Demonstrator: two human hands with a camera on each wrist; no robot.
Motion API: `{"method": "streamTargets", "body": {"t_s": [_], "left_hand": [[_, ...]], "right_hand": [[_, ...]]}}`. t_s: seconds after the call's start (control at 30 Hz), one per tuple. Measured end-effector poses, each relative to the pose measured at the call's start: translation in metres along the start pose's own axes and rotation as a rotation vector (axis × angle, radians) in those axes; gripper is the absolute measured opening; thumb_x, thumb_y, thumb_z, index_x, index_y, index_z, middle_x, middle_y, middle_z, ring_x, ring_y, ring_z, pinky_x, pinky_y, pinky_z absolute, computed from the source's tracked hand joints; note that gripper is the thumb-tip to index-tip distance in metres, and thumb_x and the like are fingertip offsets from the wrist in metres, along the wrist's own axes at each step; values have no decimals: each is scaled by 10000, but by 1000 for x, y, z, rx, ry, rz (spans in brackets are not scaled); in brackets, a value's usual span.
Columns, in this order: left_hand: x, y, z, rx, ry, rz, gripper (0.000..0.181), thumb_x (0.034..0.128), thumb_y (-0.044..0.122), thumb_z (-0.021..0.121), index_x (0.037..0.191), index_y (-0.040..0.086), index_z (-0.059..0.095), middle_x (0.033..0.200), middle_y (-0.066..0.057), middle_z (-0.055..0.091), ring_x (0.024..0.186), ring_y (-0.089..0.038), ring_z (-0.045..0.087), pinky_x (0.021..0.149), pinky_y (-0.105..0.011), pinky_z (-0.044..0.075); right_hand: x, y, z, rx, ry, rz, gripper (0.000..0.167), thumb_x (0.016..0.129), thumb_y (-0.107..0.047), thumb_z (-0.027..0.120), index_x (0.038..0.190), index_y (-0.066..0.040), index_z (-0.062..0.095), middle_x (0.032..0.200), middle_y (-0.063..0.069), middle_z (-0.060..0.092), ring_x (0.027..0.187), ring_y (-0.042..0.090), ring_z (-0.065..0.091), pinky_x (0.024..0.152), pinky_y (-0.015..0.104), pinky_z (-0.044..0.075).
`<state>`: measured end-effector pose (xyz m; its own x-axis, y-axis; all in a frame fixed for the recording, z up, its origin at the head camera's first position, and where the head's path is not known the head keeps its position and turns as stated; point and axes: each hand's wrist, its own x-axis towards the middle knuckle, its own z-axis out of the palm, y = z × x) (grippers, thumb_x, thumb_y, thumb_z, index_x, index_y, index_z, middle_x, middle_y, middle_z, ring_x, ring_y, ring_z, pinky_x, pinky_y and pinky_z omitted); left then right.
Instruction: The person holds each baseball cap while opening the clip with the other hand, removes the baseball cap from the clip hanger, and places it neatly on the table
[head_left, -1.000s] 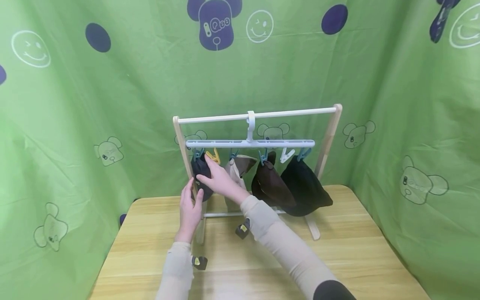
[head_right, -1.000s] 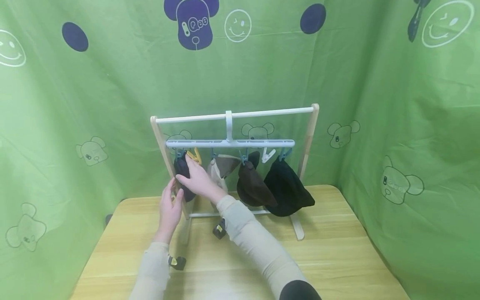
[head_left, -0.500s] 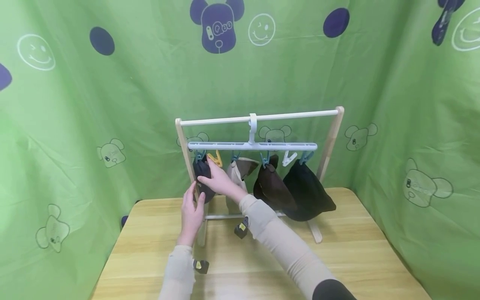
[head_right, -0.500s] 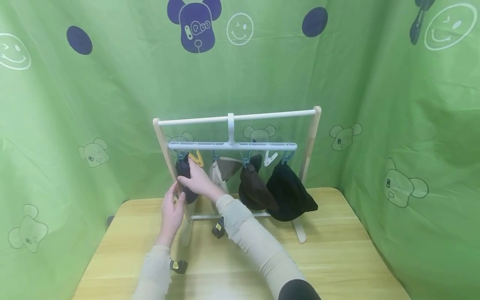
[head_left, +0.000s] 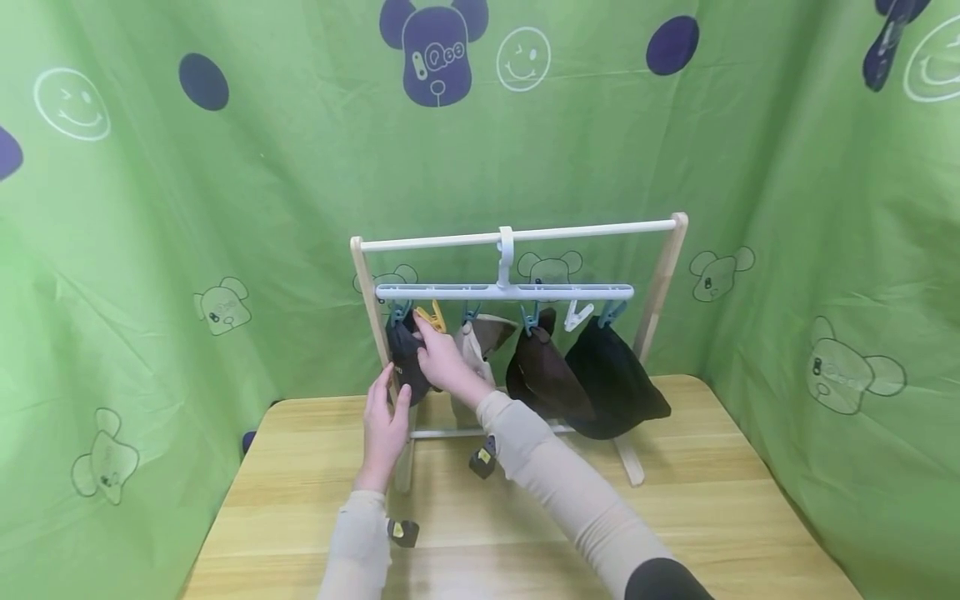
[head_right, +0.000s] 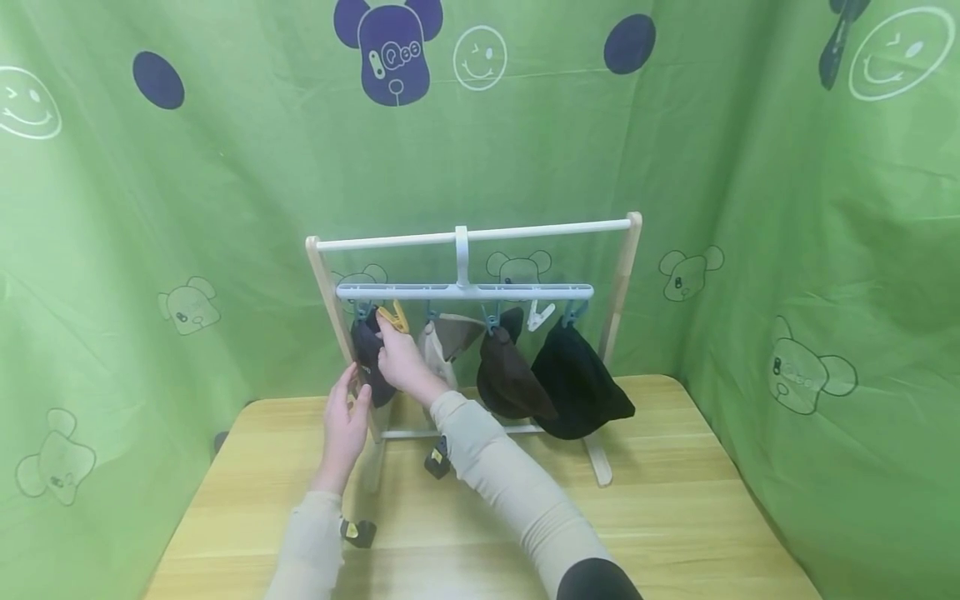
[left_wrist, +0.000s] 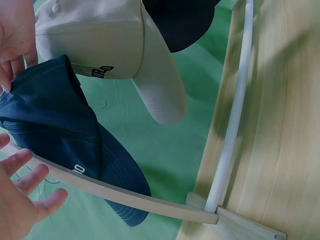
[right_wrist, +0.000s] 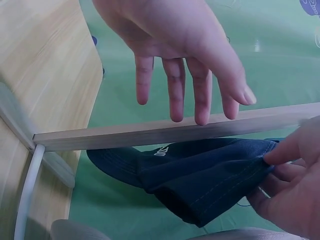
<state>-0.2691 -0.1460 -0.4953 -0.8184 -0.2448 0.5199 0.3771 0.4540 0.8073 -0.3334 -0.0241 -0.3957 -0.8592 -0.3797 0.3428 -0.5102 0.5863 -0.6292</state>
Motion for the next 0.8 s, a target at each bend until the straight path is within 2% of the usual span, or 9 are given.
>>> {"method": "streamTargets", "body": {"t_s": [0.17,0.37,0.6,0.8], "left_hand": [[0,0,2,-5,0,-3,509,991,288,545,1437,64,446,1414,-207,496,1280,-429,495,1092,-554,399],[1,0,4,2,4,3,508,992,304,541,1438,78,448,1412,-194,506,1295,-365,500,1106,-525,395],[5,9,9,-16,-7,4,531,982,303,562,1439,60,442,1428,-201,489,1285,-378,507,1107,-511,404],[5,13,13,-24,-23,-19,562,963,293,592,1444,53,429,1392,-232,506,1251,-412,522,1057,-561,434]], "right_hand": [[-3,0,-1,-7,35,2,630,910,75,506,1503,-15,312,1221,174,678,1137,331,644,937,383,553],[-7,3,-3,10,79,-20,630,889,78,516,1488,-1,338,1171,162,703,1108,325,660,943,386,549],[-18,4,-9,11,63,-20,614,885,65,516,1477,6,359,1151,149,713,1065,307,680,886,382,571],[-26,0,-13,90,35,5,588,893,-24,538,1461,6,390,1163,178,701,1085,323,669,901,414,564]]}}
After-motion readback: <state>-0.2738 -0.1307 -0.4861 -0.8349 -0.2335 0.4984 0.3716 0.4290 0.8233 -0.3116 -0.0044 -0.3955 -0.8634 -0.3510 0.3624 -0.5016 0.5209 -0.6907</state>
